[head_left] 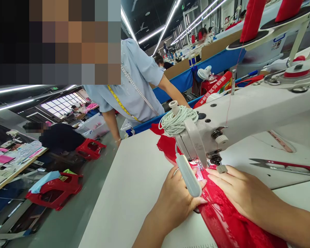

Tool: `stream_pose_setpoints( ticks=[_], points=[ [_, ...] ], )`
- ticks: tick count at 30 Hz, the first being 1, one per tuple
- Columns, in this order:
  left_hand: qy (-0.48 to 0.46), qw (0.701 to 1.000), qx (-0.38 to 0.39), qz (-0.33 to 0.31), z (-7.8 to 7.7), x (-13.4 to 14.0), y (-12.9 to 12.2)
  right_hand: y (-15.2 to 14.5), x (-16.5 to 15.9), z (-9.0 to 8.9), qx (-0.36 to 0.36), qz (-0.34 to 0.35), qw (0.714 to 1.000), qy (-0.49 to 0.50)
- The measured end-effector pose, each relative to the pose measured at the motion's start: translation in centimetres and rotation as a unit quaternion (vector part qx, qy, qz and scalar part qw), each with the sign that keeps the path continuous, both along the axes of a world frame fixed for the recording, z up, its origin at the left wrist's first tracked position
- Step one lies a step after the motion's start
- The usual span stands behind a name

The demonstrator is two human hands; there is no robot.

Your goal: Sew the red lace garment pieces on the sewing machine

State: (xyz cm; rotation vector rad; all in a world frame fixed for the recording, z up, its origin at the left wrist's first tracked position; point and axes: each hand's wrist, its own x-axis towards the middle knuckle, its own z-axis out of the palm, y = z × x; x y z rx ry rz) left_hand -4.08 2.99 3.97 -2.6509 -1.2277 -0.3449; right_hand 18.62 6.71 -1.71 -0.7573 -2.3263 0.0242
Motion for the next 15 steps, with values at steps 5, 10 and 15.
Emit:
stream_pose_setpoints(
  ticks=[5, 10, 15],
  points=[
    [-0.027, 0.999, 0.021, -0.013, 0.11, 0.12, 0.08, 0.03, -0.05, 0.12, -0.021, 0.002, 1.000, 0.004],
    [-0.018, 1.000, 0.008, -0.009, 0.17, 0.24, 0.03, 0.20, 0.11, 0.00, -0.053, 0.010, 0.999, 0.006],
    [-0.022, 1.000, 0.010, -0.013, 0.06, 0.16, 0.12, 0.30, 0.10, 0.20, -0.050, 0.015, 0.999, 0.009]
  ],
)
